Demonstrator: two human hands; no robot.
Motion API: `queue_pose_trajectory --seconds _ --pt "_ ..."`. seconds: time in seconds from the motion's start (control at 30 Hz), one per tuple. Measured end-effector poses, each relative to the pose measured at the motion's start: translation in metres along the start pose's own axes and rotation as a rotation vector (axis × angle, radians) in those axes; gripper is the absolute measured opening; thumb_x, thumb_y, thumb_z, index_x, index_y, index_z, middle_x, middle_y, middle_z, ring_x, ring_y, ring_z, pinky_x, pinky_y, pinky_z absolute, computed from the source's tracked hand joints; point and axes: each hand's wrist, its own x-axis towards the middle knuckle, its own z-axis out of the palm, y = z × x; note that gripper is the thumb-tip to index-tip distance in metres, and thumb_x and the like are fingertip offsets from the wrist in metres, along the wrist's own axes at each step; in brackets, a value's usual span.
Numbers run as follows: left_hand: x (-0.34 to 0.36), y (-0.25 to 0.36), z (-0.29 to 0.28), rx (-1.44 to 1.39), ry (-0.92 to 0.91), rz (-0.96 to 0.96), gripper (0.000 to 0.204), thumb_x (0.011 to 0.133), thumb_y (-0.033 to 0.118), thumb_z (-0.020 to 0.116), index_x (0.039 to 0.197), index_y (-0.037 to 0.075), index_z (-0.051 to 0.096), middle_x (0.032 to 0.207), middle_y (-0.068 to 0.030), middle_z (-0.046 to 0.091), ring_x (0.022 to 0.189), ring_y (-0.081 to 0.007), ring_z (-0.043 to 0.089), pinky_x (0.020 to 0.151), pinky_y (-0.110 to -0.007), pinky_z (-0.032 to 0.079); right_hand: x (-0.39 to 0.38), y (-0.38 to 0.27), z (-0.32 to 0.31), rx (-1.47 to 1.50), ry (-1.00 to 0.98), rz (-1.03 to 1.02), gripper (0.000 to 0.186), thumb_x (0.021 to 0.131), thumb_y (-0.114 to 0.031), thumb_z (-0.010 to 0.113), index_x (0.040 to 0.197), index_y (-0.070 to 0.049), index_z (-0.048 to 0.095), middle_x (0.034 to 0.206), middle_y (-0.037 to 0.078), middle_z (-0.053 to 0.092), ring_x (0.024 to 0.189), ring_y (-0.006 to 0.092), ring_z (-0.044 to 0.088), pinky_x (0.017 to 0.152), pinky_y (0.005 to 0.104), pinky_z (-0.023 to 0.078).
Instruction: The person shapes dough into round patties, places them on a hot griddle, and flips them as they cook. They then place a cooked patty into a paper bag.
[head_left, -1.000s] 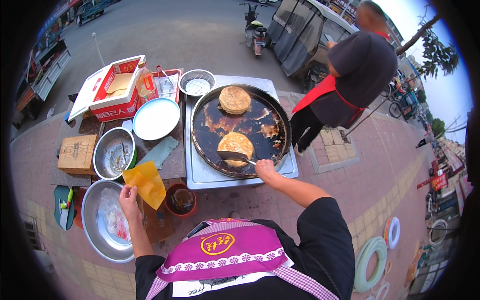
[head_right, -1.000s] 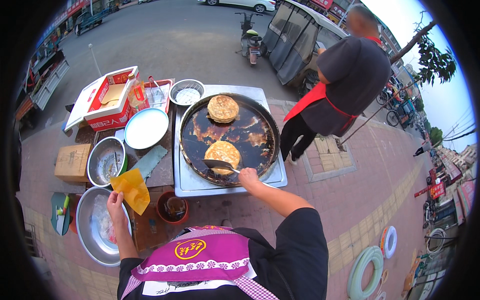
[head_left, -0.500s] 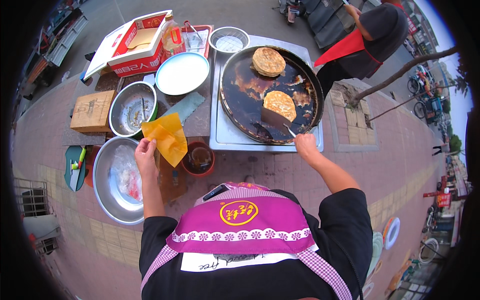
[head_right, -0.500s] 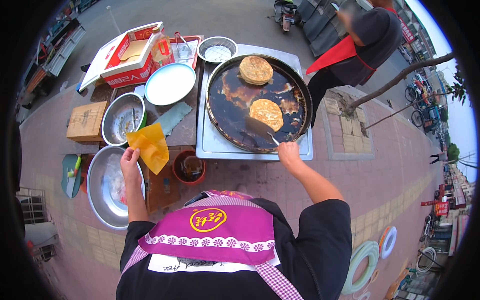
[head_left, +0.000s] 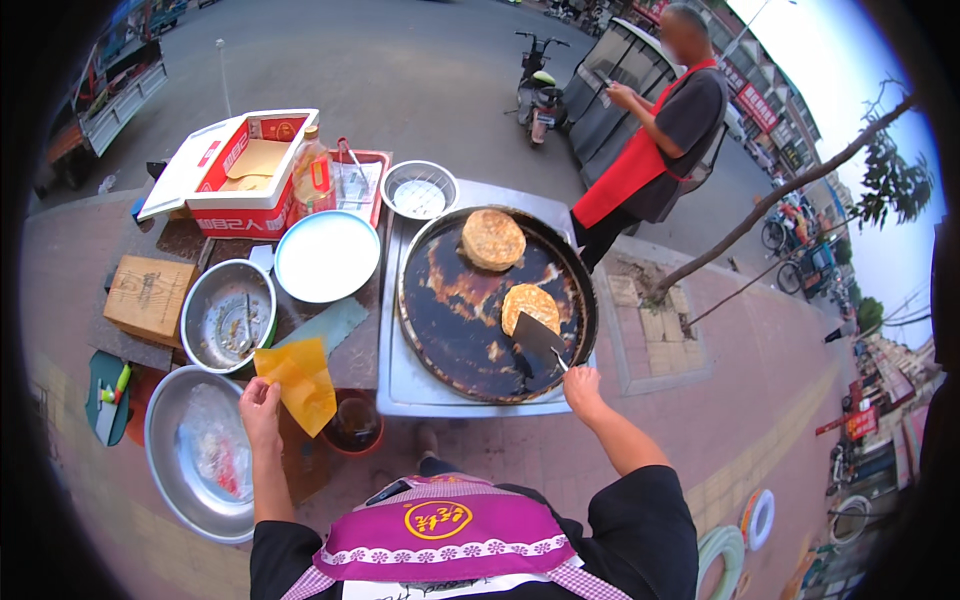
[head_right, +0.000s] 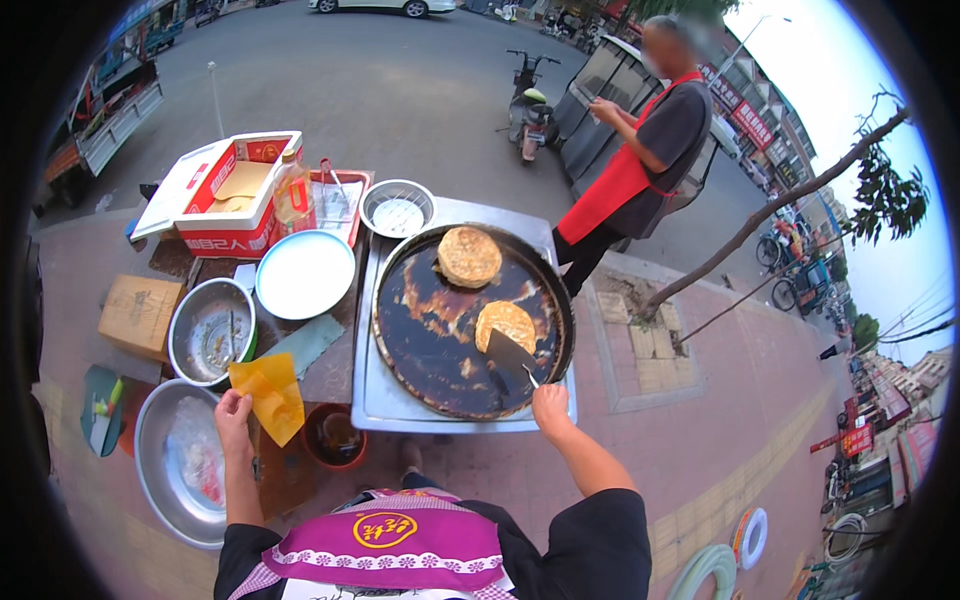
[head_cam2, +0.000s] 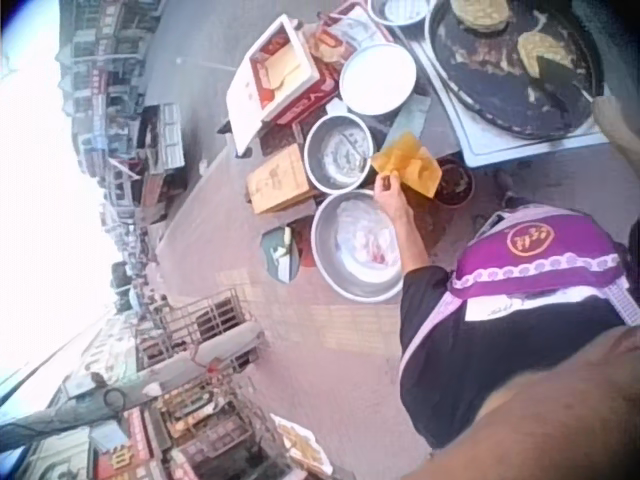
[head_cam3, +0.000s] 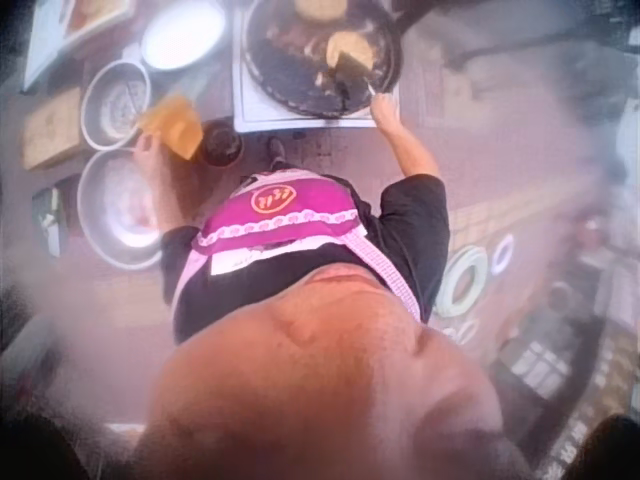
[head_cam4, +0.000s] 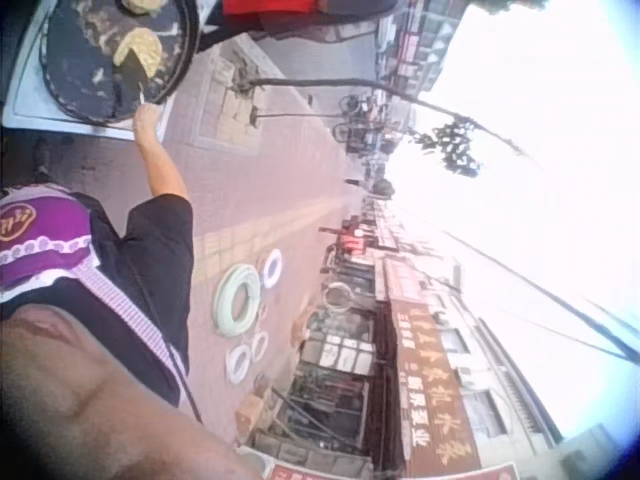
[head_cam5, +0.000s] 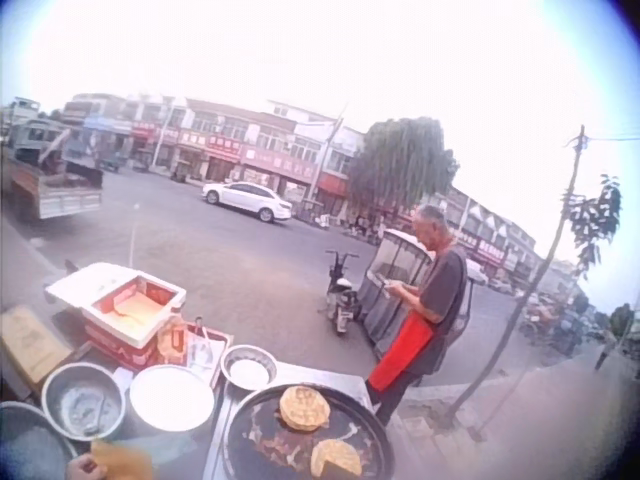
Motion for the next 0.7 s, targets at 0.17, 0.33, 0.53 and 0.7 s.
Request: queue_pose_trajectory --seconds 0.17,0.33,0.53,0.7 --pt "0.014 0.001 0.022 0.036 -0.017 0.004 0.003 0.087 0.002 0.061 0.089 0.004 0.059 0.084 0.0042 0.058 0.076 -0.003 0.052 0.069 -0.018 0.04 0.036 0.026 -0.007 -0.062 -0.104 0.023 0.015 0.08 -0.019 0.06 0.076 -0.017 0.074 0.073 0.003 0.07 0.077 0.0204 0.069 0.058 0.0403 0.048" --pt "0.025 0.005 0.04 0.017 0.051 0.023 0.004 0.086 0.002 0.061 0.088 0.004 0.059 0.081 0.0054 0.056 0.074 -0.0025 0.05 0.068 -0.018 0.039 0.063 0.039 -0.003 -0.048 -0.139 -0.018 0.016 0.082 -0.019 0.059 0.078 -0.016 0.073 0.076 0.001 0.07 0.076 0.0198 0.069 0.054 0.0379 0.048" --pt "0.024 -0.001 0.05 0.036 0.048 -0.016 0.004 0.086 0.002 0.061 0.088 0.004 0.058 0.082 0.0051 0.056 0.075 -0.0025 0.051 0.069 -0.018 0.039 0.088 0.062 0.029 -0.06 -0.056 -0.002 0.015 0.083 -0.02 0.058 0.08 -0.016 0.073 0.076 0.0 0.069 0.076 0.0191 0.068 0.054 0.0369 0.047" --pt "0.02 -0.001 0.053 0.029 0.061 -0.017 0.004 0.086 0.002 0.062 0.088 0.004 0.059 0.082 0.0051 0.058 0.074 -0.0024 0.051 0.069 -0.018 0.04 0.101 0.068 0.047 -0.108 -0.052 0.073 0.017 0.086 -0.019 0.054 0.08 -0.015 0.07 0.077 0.0 0.065 0.084 0.0198 0.066 0.064 0.0376 0.044"
